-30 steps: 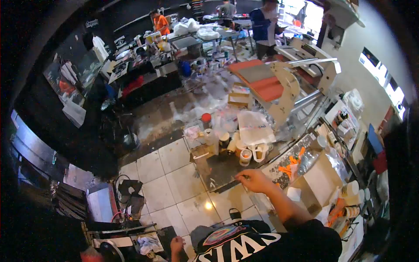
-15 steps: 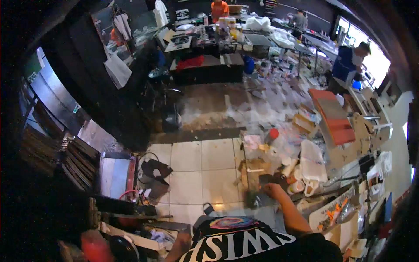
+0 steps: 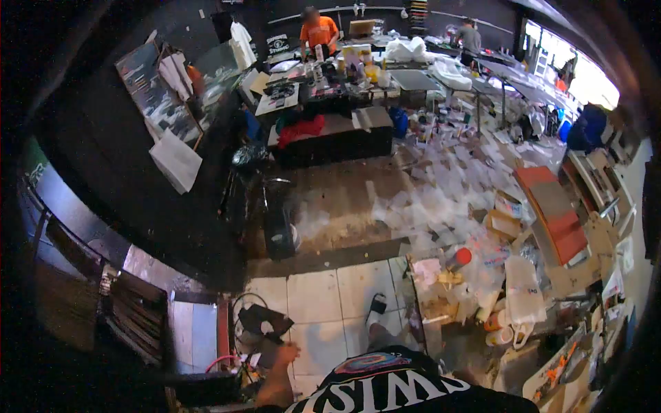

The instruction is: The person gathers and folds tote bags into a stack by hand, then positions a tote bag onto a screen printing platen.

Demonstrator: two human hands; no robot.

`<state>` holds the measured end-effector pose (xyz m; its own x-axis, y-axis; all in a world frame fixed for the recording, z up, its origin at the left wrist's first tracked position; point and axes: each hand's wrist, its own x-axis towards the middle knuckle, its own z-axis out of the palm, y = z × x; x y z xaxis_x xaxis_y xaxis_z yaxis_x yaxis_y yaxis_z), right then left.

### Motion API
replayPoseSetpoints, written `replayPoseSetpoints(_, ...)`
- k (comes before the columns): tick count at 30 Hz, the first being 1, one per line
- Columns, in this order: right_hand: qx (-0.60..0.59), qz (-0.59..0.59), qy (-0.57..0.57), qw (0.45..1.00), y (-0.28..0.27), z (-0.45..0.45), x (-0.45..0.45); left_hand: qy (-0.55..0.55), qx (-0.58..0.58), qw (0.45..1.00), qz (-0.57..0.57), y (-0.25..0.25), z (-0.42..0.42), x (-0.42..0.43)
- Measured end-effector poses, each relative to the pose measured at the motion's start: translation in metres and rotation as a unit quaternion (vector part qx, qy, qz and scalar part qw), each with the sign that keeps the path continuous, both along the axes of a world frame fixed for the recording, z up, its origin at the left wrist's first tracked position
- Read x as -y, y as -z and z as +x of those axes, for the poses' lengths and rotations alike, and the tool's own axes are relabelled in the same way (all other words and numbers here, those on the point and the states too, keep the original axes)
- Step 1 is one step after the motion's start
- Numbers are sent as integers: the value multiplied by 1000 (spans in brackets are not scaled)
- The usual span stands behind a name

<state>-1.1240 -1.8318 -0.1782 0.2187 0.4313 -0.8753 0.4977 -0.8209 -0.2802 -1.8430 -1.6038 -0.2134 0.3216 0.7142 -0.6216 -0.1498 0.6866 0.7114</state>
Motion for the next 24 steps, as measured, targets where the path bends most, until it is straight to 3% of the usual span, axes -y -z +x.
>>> replayPoseSetpoints(1, -2, 1, 5, 1000, 1, 4, -28, 11, 267, 961, -65, 11, -1, -7)
replayPoseSetpoints(2, -6, 3, 7, 1000, 5, 11, -58, 62, 440, 883, -153, 10, 5, -15)
replayPoseSetpoints(3, -4, 15, 3, 1000, 9, 19, -94, 128, 512, 822, -216, 4, 10, -25)
replayPoseSetpoints(4, 2, 28, -7, 1000, 9, 29, -128, 107, 340, 902, -243, -8, 19, -33)
replayPoseSetpoints(5, 15, 53, -25, 998, 11, 42, -161, 92, 160, 941, -282, -16, 27, -42)
replayPoseSetpoints(9, 178, 221, -182, 942, 10, 112, -294, 121, 199, 914, -333, -20, 47, -129)
replayPoseSetpoints(11, 240, 296, -163, 910, -5, 139, -367, 77, 53, 982, -166, -12, 76, -178)
replayPoseSetpoints(12, 232, 344, -94, 905, -18, 150, -403, 22, 280, 933, -224, -17, 80, -213)
replayPoseSetpoints(13, 215, 395, -26, 893, -32, 161, -440, 16, -137, 975, -174, -24, 100, -247)
replayPoseSetpoints(14, 85, 405, 202, 888, -63, 157, -472, -10, -149, 986, -74, -42, 108, -264)
replayPoseSetpoints(15, 91, 402, 211, 886, -77, 164, -494, -35, -165, 985, 27, -97, 134, -283)
replayPoseSetpoints(18, 51, 452, 336, 825, -107, 170, -533, -41, -155, 986, -36, -88, 135, -385)
replayPoseSetpoints(19, 50, 437, 377, 815, -118, 170, -541, 1, -290, 957, -31, -80, 142, -424)
replayPoseSetpoints(20, 48, 422, 418, 803, -128, 169, -549, -49, -74, 995, -38, -33, 110, -461)
replayPoseSetpoints(21, 106, 419, 416, 800, -97, 190, -544, -85, 143, 982, -88, -10, 91, -495)
replayPoseSetpoints(23, 222, 399, 413, 788, -22, 236, -533, -161, 215, 954, -133, -19, 83, -550)
replayPoseSetpoints(24, 288, 368, 421, 778, -17, 240, -522, -239, 287, 911, -175, -25, 84, -582)
